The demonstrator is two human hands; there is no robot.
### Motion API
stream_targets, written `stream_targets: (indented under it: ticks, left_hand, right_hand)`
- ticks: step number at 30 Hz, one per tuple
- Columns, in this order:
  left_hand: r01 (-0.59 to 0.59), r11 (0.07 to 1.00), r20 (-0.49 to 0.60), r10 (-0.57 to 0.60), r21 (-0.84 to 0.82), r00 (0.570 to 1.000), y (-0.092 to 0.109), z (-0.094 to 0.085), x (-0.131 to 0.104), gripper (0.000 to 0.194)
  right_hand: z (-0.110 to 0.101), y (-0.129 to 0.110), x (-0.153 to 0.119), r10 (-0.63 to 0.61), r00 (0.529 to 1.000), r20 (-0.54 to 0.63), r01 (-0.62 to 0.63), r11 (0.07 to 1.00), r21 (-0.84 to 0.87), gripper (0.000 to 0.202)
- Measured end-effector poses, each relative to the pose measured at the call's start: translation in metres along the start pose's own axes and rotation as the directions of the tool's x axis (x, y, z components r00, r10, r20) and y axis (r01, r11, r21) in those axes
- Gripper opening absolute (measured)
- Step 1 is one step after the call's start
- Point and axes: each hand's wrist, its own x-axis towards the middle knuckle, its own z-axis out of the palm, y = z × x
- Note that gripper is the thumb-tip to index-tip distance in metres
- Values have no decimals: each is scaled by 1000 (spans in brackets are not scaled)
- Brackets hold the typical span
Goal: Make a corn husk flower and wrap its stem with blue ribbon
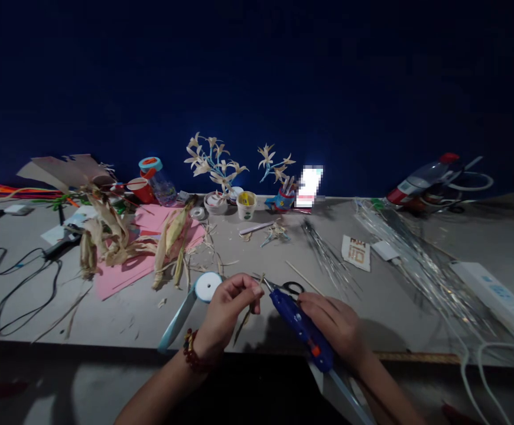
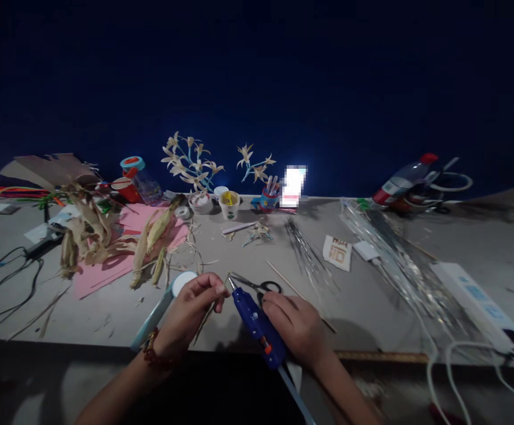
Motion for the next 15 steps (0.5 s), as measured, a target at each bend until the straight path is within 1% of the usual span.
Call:
stream_targets:
  ticks: [4, 8, 13, 15]
  left_hand:
    - [1, 1000, 3, -1, -17, 1000, 1, 2, 0, 21]
    - [-7, 1000, 13, 7, -23, 1000, -1, 3, 1, 20]
    - [-47, 999, 3, 46, 23, 999, -2, 2, 0, 21]
    - [-62, 997, 2, 62, 42, 998, -2, 2, 0, 21]
  right_hand:
    - [4, 0, -6, 32, 999, 1, -32, 999, 33, 33]
    - [5, 0, -7, 17, 1000, 0, -17, 1000, 26, 33]
    - [2, -1, -4, 57, 998, 10, -57, 995, 78, 33]
    - [0, -1, -1, 53, 999, 8, -53, 996, 75, 34]
